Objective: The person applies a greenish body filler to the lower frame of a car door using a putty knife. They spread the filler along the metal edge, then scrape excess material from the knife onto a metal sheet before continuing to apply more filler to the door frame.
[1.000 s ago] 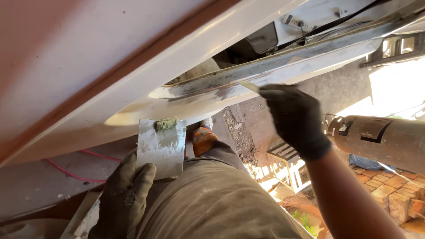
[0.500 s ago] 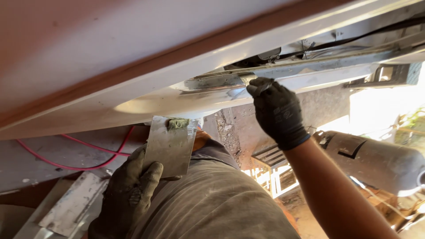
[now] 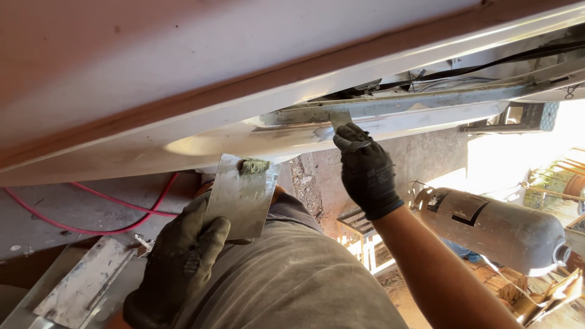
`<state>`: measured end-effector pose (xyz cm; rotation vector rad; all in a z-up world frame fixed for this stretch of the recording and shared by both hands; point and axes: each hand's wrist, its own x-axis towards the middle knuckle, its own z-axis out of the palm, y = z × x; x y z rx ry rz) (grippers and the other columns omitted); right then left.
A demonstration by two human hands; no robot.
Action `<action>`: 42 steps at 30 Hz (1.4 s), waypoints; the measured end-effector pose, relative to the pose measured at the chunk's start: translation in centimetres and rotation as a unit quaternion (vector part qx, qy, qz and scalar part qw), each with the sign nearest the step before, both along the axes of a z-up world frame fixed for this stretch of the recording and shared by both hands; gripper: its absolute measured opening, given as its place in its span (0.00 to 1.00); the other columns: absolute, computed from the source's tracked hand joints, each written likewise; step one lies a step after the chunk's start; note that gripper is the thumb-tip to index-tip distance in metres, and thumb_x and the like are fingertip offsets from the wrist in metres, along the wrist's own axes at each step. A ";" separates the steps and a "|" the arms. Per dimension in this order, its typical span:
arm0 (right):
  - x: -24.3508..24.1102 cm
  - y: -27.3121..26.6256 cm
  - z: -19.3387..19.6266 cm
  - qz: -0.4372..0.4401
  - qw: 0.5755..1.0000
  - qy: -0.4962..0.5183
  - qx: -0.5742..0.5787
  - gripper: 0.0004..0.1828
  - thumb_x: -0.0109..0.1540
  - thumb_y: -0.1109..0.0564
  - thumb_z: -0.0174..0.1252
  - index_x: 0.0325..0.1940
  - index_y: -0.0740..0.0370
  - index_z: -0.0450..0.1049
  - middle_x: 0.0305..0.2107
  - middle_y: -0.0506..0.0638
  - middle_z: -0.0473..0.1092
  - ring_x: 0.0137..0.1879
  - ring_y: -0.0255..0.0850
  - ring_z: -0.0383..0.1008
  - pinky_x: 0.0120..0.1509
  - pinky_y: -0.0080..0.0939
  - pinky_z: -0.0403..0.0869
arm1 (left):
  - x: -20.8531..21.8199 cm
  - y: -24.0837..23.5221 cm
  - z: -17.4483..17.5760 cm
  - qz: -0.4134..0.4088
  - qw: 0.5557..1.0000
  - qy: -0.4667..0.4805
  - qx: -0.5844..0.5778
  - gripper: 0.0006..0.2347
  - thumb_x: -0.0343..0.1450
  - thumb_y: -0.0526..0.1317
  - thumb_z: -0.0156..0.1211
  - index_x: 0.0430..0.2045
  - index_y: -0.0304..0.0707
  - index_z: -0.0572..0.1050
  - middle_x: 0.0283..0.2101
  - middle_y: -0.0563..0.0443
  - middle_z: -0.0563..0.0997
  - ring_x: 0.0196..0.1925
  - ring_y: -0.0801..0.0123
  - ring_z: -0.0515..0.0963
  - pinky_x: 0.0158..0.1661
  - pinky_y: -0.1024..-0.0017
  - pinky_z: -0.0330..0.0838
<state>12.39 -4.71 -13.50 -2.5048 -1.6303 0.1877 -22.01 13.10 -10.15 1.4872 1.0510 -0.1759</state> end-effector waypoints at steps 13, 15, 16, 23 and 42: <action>0.4 2.2 2.0 0.057 0.997 -0.008 0.054 0.26 0.60 0.74 0.51 0.58 0.60 0.82 0.57 0.58 0.79 0.63 0.59 0.81 0.62 0.57 0.80 | -1.7 -0.2 -1.6 0.014 0.991 -0.087 0.096 0.24 0.74 0.45 0.56 0.69 0.47 0.72 0.65 0.48 0.83 0.60 0.53 0.85 0.58 0.59 0.76; 0.3 1.8 0.5 0.030 0.998 -0.053 -0.016 0.28 0.57 0.72 0.51 0.56 0.59 0.84 0.56 0.56 0.81 0.60 0.58 0.82 0.52 0.56 0.83 | -1.9 -0.4 -2.6 0.003 0.984 -0.108 0.139 0.24 0.75 0.45 0.56 0.69 0.45 0.72 0.64 0.46 0.83 0.57 0.49 0.86 0.54 0.57 0.77; 0.2 1.1 -0.5 0.025 0.999 -0.045 -0.002 0.27 0.59 0.72 0.51 0.57 0.59 0.85 0.57 0.57 0.80 0.63 0.58 0.81 0.56 0.57 0.82 | -2.1 -0.5 -2.9 0.002 0.983 -0.111 0.145 0.25 0.74 0.45 0.57 0.70 0.44 0.71 0.67 0.45 0.81 0.59 0.49 0.84 0.57 0.57 0.76; -1.2 -0.2 -1.2 -0.006 0.997 0.045 0.062 0.24 0.63 0.75 0.54 0.57 0.57 0.83 0.58 0.59 0.80 0.67 0.57 0.80 0.71 0.51 0.80 | -0.7 0.9 -0.2 0.020 0.995 -0.091 0.048 0.24 0.73 0.47 0.54 0.66 0.48 0.76 0.69 0.51 0.81 0.66 0.56 0.82 0.60 0.60 0.74; 2.3 0.3 2.8 0.098 0.987 -0.058 0.114 0.19 0.68 0.73 0.56 0.61 0.63 0.81 0.57 0.61 0.78 0.63 0.58 0.81 0.68 0.54 0.80 | -2.9 0.5 -2.6 0.016 0.985 -0.110 0.131 0.24 0.75 0.47 0.57 0.69 0.46 0.72 0.68 0.46 0.80 0.63 0.48 0.82 0.59 0.55 0.74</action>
